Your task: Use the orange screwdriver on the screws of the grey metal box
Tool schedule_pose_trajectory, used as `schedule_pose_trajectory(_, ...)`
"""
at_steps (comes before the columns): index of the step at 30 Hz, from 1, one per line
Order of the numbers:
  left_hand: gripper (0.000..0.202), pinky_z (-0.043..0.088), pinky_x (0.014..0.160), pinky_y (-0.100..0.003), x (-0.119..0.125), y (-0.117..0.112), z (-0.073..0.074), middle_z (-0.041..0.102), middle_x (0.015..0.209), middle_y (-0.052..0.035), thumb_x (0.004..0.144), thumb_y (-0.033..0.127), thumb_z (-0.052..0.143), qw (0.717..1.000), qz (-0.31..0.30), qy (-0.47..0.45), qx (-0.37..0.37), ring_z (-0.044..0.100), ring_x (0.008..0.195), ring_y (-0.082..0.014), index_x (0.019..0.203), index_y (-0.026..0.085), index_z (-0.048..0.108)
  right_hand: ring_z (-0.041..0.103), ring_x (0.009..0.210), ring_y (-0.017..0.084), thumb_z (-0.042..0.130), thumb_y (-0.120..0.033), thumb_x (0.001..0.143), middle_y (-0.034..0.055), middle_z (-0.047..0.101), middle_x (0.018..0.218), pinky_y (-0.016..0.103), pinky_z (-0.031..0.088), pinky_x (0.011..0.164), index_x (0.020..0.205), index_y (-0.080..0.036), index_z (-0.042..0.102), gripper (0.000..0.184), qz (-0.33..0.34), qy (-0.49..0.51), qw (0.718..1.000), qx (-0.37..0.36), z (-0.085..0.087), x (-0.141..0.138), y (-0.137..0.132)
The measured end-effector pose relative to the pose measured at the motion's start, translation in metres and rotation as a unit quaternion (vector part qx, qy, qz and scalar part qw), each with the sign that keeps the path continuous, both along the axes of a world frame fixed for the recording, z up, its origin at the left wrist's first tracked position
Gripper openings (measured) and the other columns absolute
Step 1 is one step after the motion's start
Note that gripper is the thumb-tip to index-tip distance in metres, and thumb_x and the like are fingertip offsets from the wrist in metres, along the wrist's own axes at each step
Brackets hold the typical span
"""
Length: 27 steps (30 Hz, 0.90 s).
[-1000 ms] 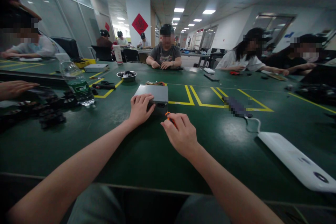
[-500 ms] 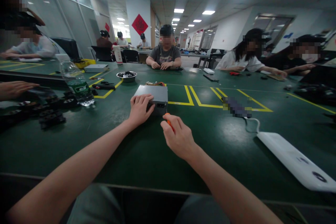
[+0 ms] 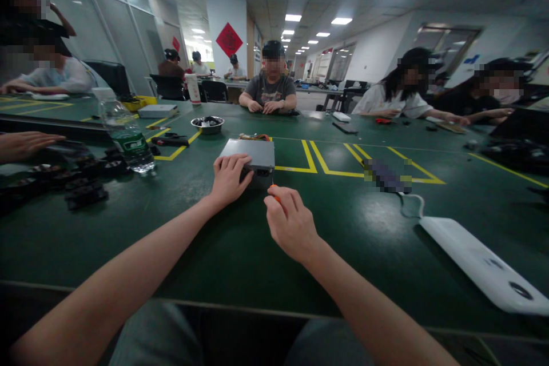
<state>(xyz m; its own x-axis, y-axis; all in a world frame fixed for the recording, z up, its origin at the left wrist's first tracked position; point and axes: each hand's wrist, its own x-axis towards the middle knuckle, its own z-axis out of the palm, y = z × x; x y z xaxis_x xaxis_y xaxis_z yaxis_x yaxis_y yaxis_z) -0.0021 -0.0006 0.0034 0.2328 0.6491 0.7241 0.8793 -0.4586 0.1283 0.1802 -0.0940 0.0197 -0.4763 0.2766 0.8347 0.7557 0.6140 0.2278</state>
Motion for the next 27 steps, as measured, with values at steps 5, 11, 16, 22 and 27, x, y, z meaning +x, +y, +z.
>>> schedule_pose_trajectory(5,0.029,0.023,0.1,-0.041,-0.001,0.0,0.0,0.053,0.122,-0.0052,0.085,0.033,0.045,1.0,0.002,0.006,0.006,0.043,0.114,-0.0228,0.113,0.024,0.05,0.055,0.079,0.018,0.057,-0.023,0.078,0.0077,0.059,0.088,0.03,0.046,0.067,0.091,-0.018,0.047,0.017,-0.049,0.015,0.999,0.011,0.007,0.004,-0.001)
schedule_pose_trajectory(11,0.03,0.023,0.1,-0.041,-0.001,0.0,-0.001,0.054,0.122,-0.005,0.086,0.033,0.045,1.0,0.002,0.002,0.007,0.042,0.115,-0.0224,0.114,0.023,0.049,0.056,0.069,0.012,0.05,-0.013,0.077,0.0065,0.061,0.09,0.023,0.043,0.059,0.09,-0.018,0.044,0.014,-0.003,0.001,0.999,-0.036,0.003,0.006,0.0)
schedule_pose_trajectory(16,0.031,0.023,0.099,-0.041,0.0,-0.001,0.0,0.053,0.122,-0.0052,0.086,0.033,0.045,1.0,0.003,0.008,-0.003,0.043,0.114,-0.0226,0.114,0.023,0.049,0.057,0.07,0.012,0.051,-0.018,0.078,0.006,0.059,0.09,0.023,0.043,0.059,0.08,-0.02,0.042,0.009,-0.006,0.03,0.997,-0.072,0.003,0.007,-0.001)
schedule_pose_trajectory(22,0.03,0.023,0.1,-0.041,0.0,-0.001,0.001,0.053,0.124,-0.0044,0.086,0.033,0.045,1.0,0.006,0.007,0.0,0.042,0.115,-0.022,0.113,0.023,0.05,0.055,0.077,0.014,0.047,-0.015,0.078,0.0053,0.056,0.087,0.024,0.045,0.064,0.09,-0.019,0.043,0.013,-0.009,0.037,0.996,-0.081,0.004,0.008,0.0)
schedule_pose_trajectory(27,0.03,0.024,0.099,-0.041,-0.001,0.0,0.001,0.053,0.123,-0.0042,0.085,0.033,0.046,1.0,0.006,0.008,0.003,0.043,0.115,-0.0221,0.113,0.024,0.05,0.055,0.077,0.015,0.047,-0.021,0.078,0.0074,0.056,0.089,0.024,0.043,0.066,0.086,-0.017,0.049,0.008,-0.039,0.003,0.992,-0.12,0.011,0.004,-0.006)
